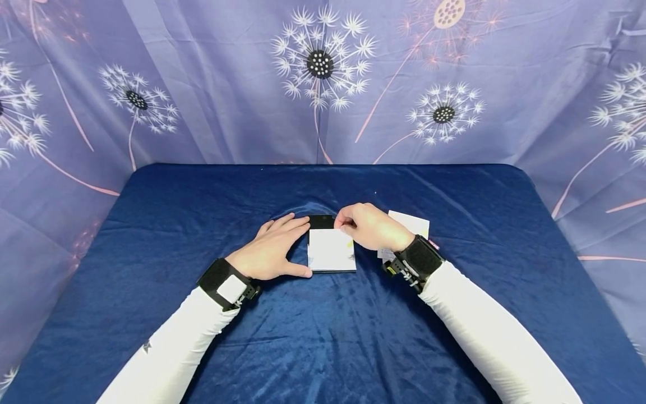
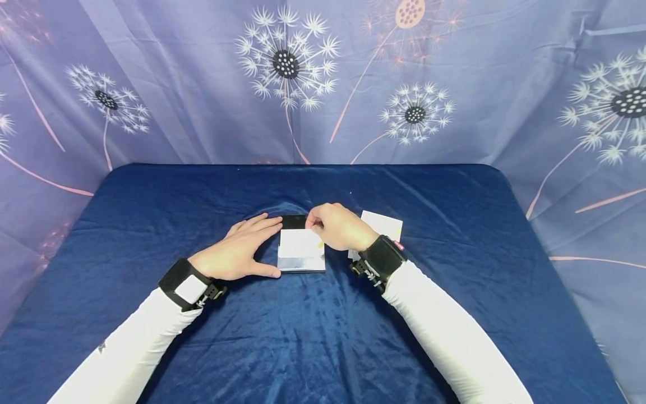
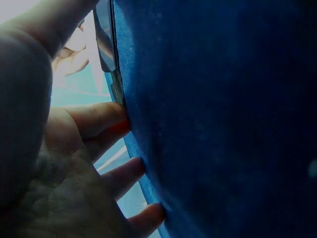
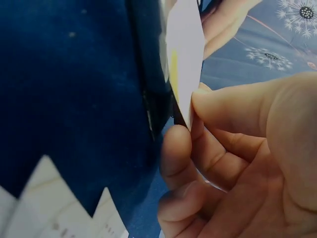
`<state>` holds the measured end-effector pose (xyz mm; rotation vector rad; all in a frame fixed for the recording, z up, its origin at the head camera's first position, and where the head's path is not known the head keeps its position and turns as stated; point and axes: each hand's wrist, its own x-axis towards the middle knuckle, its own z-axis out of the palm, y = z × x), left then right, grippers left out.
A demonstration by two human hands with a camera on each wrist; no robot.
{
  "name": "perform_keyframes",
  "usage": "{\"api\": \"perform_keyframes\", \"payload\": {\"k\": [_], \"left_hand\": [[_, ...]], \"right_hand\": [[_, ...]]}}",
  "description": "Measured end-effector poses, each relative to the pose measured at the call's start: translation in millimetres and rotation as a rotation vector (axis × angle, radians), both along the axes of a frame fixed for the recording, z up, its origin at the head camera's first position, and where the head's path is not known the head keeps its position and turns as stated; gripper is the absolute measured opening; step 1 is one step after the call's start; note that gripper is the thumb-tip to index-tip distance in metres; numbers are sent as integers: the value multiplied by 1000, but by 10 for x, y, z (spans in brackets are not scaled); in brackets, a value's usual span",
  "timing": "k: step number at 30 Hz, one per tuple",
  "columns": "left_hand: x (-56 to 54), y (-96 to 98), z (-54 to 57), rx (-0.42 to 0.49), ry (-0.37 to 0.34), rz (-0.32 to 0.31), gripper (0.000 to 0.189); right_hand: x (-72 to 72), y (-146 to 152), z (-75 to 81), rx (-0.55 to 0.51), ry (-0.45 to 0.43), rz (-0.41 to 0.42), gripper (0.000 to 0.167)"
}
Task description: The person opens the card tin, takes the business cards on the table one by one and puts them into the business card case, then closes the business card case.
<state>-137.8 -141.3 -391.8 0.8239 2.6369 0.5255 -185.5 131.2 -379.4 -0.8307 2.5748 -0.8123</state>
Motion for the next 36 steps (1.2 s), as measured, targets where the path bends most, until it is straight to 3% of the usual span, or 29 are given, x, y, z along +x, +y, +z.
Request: {"api": "perform_keyframes", "payload": {"k": [13, 36], "left_hand": [[22, 5, -30, 7, 7, 1, 102], [22, 15, -24, 11, 19, -5, 102]], "right_hand": [[72, 3, -96, 7, 10, 29, 16], [230, 19, -74, -8, 94, 72, 15]]}}
